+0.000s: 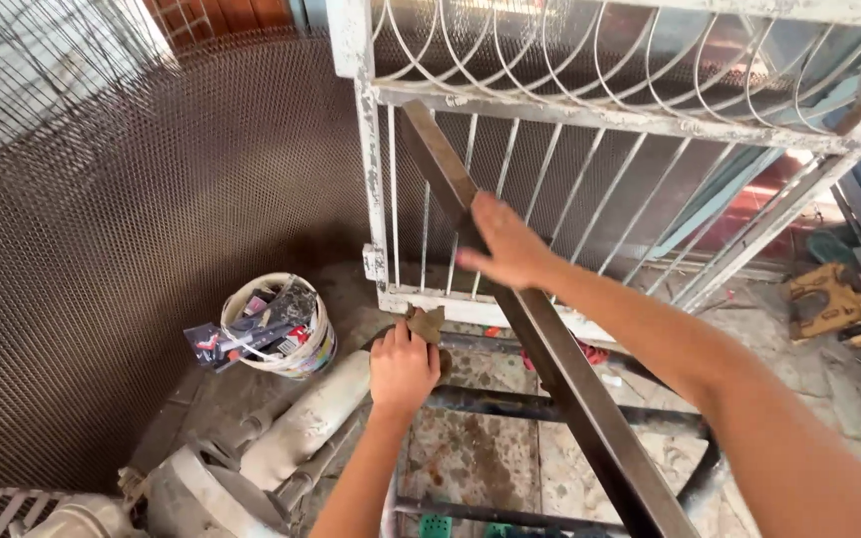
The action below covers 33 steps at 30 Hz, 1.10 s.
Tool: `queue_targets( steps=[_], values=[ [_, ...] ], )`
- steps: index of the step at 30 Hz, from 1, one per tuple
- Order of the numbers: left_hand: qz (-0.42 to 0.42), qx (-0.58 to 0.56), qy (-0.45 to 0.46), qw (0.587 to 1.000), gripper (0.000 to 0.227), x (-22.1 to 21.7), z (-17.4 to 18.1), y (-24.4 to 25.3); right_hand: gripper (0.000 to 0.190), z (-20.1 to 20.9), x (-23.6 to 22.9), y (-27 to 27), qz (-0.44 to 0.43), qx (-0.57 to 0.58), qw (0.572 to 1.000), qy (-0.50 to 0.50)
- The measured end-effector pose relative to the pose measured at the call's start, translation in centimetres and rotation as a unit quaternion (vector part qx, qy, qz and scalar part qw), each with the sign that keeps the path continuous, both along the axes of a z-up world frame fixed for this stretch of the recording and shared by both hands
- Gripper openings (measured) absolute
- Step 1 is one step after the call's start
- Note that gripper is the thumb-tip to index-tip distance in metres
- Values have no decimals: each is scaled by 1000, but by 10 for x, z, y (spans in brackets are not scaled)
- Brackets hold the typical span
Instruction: Sanding a long metal bar with a cloth and rinsing the cloth in a bucket of liquid in a workshop environment.
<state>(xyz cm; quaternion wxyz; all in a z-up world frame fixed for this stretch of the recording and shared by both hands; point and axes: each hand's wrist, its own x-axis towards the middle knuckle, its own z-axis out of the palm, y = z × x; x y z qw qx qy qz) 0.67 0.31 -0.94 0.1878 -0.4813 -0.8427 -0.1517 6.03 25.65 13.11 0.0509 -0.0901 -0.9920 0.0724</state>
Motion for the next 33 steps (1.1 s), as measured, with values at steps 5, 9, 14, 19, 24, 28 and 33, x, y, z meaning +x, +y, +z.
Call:
queue_targets(
  steps=[5, 9, 14, 19, 24, 28, 33],
  values=[
    [-2, -6, -4, 1000, 32, 1, 14, -2, 101, 7, -12, -12, 10, -1, 1000, -22],
    [-4, -15, -10, 1000, 32, 5, 10, -1, 99, -5, -20, 8, -32, -12, 999, -6],
    [-2, -13, -10, 1000, 36, 7, 20, -2, 104, -28, -37, 22, 17, 65, 997, -32],
    [0, -7, 1, 1000, 36, -1, 0, 3, 101, 18, -33, -16, 19, 35, 998, -54],
    [4, -12, -12, 1000, 37, 4, -4, 3, 106, -2, -27, 6, -39, 17, 997, -67],
    [-3, 5, -10, 1000, 34, 4, -7, 3, 98, 4, 56, -38, 20, 21, 998, -57],
    [3, -11, -50, 999, 30, 8, 7, 3, 115, -3, 214, -107, 40, 297, 954, -7]
  ],
)
